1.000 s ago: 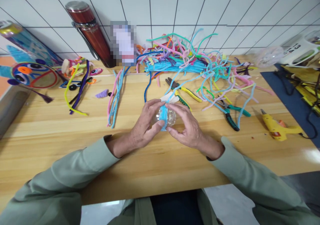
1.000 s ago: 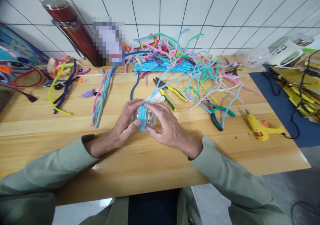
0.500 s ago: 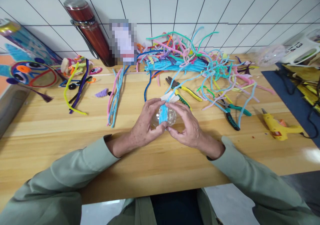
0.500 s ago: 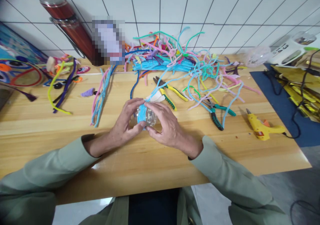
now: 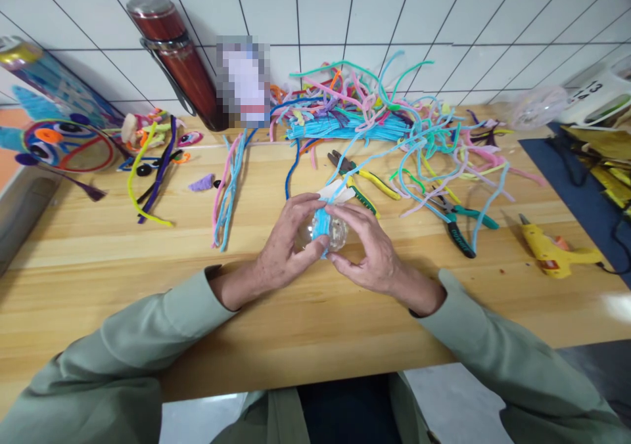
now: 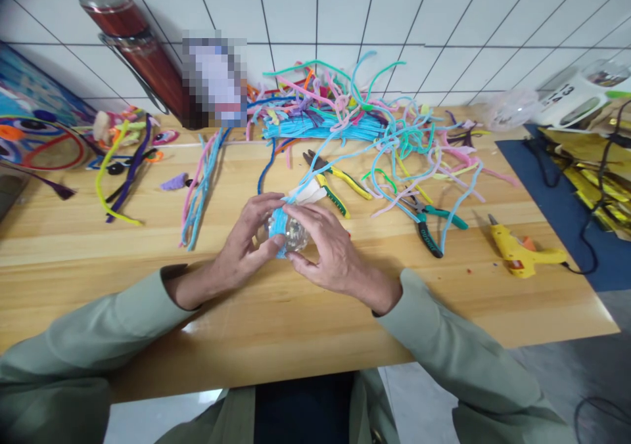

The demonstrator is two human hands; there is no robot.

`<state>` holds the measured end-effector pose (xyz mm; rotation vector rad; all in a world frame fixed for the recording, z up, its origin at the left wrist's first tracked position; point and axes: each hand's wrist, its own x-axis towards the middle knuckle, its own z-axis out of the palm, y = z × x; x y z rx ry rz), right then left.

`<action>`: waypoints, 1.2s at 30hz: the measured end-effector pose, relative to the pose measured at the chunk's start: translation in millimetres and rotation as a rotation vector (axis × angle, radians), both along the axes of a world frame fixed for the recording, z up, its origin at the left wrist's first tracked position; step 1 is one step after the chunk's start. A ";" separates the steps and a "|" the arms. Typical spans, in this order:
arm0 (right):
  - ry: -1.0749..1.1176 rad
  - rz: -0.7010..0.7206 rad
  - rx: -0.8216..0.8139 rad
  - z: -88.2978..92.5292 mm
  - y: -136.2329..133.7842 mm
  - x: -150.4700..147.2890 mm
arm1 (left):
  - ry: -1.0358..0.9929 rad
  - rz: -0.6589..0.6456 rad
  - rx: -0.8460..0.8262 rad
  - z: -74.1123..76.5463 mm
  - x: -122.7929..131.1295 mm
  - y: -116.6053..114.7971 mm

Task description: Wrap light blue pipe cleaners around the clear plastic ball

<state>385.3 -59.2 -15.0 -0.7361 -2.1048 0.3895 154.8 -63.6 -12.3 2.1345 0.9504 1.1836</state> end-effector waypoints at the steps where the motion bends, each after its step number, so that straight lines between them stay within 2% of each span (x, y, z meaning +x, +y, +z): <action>1: 0.005 0.001 0.002 0.0 -0.2 -0.2 | 0.003 -0.001 0.004 0.7 0.1 -0.1; 9: 0.000 0.015 0.008 0.8 0.4 0.5 | 0.102 -0.038 0.075 4.5 -2.8 5.9; 17: 0.089 0.049 -0.042 0.3 -2.3 3.8 | 0.067 -0.053 0.118 0.3 1.1 7.6; 23: 0.199 -0.065 -0.123 2.2 0.0 3.4 | 0.075 -0.030 0.135 -1.9 4.5 4.0; 27: 0.281 -0.135 -0.265 0.0 7.7 2.7 | 0.061 -0.023 0.152 -3.1 7.1 3.5; 36: 0.568 -0.029 -0.806 17.0 14.5 -12.5 | 0.071 -0.049 0.180 -0.7 9.0 3.1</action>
